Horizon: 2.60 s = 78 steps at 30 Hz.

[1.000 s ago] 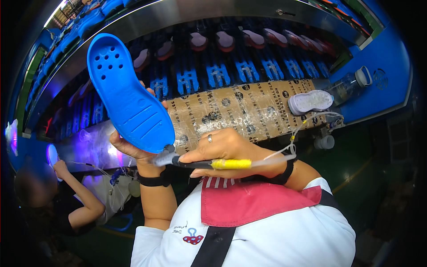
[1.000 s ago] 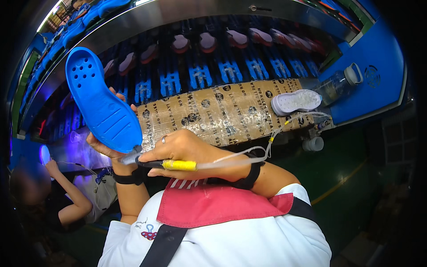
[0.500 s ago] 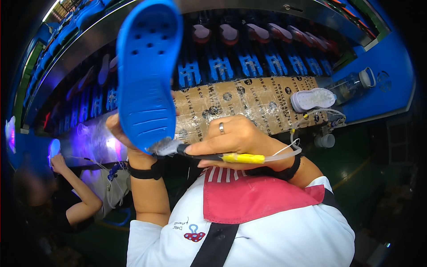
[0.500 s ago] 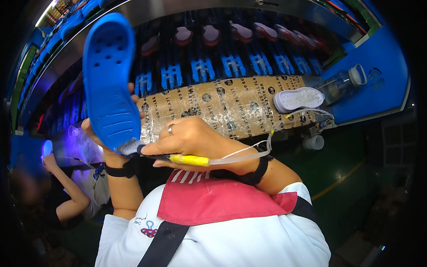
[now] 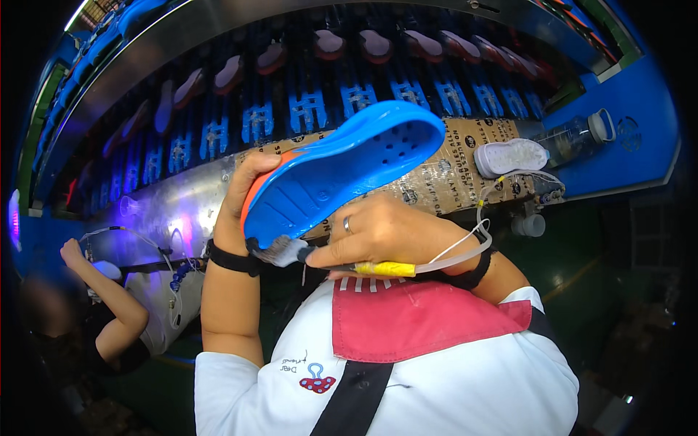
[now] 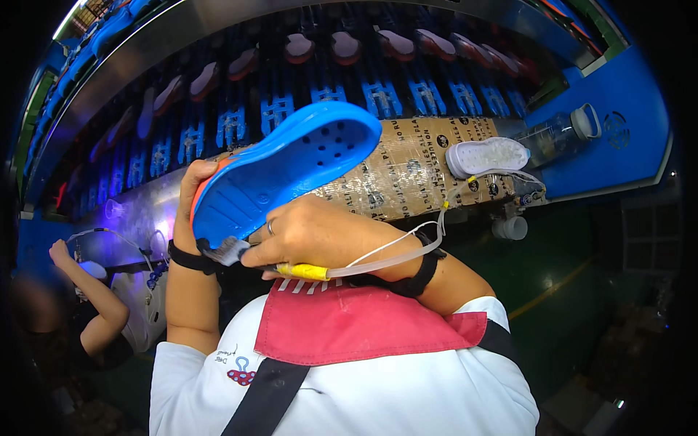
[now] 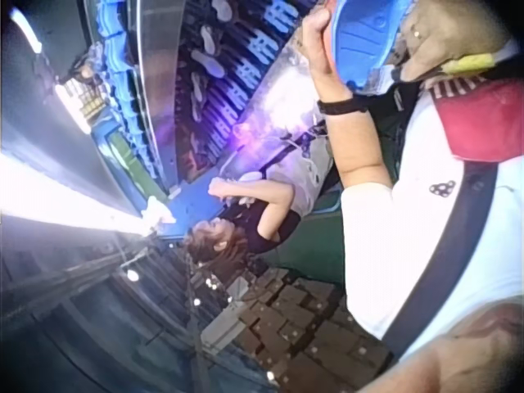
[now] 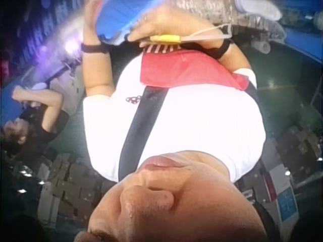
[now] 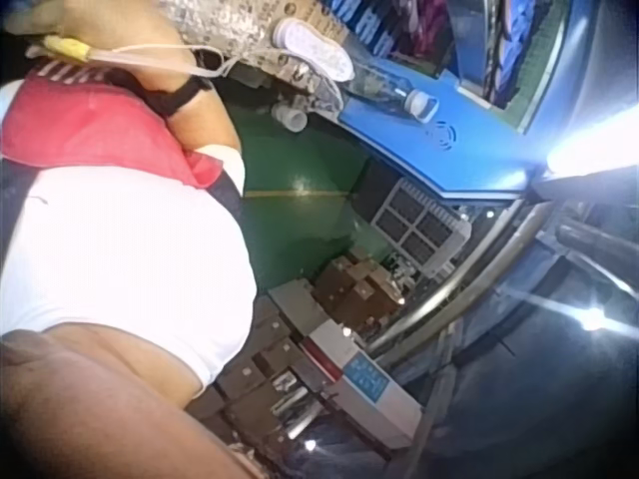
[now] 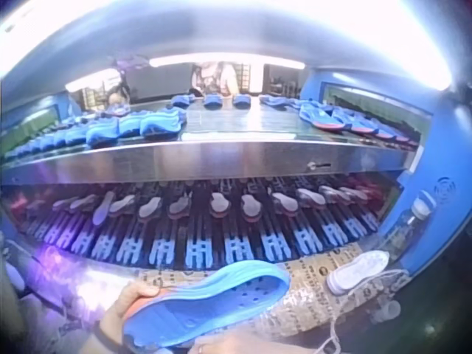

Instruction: Applying adhesive to shoe soles using a specialized brush tool.

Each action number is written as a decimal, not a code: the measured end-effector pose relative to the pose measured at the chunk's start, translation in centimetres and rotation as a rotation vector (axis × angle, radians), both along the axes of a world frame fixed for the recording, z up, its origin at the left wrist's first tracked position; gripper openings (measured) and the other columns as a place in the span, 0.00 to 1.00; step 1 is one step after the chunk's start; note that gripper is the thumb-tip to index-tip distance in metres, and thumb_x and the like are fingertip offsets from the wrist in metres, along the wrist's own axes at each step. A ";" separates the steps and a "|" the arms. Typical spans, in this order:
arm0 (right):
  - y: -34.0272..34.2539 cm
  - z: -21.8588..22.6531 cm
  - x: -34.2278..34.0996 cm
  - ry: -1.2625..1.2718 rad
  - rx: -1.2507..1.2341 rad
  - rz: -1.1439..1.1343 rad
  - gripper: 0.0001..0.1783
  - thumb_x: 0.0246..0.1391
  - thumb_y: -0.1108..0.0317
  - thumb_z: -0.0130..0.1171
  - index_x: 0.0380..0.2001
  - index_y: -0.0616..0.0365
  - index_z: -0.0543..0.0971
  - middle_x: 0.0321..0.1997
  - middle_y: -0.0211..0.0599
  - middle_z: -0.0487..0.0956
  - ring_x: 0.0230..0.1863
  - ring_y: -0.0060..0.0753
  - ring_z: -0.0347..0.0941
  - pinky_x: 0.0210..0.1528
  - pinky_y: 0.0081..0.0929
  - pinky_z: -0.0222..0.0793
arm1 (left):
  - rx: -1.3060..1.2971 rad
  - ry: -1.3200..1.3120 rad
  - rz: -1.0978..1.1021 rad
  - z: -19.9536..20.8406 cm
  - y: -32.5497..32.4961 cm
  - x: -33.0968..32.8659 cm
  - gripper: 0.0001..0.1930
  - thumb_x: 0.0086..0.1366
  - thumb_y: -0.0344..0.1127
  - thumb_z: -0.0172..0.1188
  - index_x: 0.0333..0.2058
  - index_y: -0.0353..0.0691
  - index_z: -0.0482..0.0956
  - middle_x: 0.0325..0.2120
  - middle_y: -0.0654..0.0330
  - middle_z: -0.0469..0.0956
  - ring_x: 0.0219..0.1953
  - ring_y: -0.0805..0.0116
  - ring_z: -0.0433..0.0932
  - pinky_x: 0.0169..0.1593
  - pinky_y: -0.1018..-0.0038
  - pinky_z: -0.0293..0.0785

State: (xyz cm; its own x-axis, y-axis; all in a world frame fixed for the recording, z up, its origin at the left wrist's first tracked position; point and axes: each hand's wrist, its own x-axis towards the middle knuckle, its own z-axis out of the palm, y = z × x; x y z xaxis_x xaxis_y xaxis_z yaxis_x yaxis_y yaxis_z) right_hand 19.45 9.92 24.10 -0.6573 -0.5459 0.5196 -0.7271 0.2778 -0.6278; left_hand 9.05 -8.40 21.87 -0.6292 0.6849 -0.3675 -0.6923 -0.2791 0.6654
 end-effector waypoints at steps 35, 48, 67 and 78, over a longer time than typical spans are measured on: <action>6.5 -3.8 2.2 0.046 -0.427 -0.850 0.13 0.43 0.71 0.67 0.36 0.59 0.82 0.30 0.42 0.81 0.27 0.34 0.77 0.30 0.23 0.70 | -0.011 -0.064 -0.092 -2.4 2.8 -0.2 0.26 0.61 0.51 0.44 0.49 0.36 0.72 0.44 0.50 0.77 0.43 0.57 0.78 0.50 0.64 0.74; 12.9 -0.7 13.0 0.077 -0.431 -1.033 0.14 0.44 0.72 0.67 0.37 0.62 0.80 0.28 0.40 0.81 0.26 0.30 0.77 0.28 0.22 0.69 | 0.453 0.608 -0.258 11.3 21.5 -5.7 0.33 0.62 0.52 0.35 0.53 0.25 0.67 0.45 0.41 0.74 0.43 0.52 0.77 0.48 0.59 0.74; 12.0 -1.5 15.3 -0.176 -0.543 -1.095 0.14 0.47 0.73 0.65 0.39 0.64 0.80 0.31 0.41 0.81 0.31 0.24 0.77 0.33 0.20 0.71 | -0.459 1.700 0.482 14.0 22.5 -20.8 0.31 0.59 0.47 0.61 0.59 0.41 0.67 0.46 0.45 0.75 0.48 0.60 0.74 0.49 0.70 0.69; 11.3 -1.3 14.6 -0.079 -0.451 -1.003 0.15 0.45 0.74 0.67 0.39 0.63 0.80 0.28 0.38 0.81 0.26 0.25 0.77 0.29 0.20 0.69 | -0.894 2.093 0.612 13.6 20.7 -21.8 0.38 0.54 0.51 0.62 0.61 0.42 0.63 0.56 0.35 0.63 0.60 0.43 0.61 0.59 0.57 0.61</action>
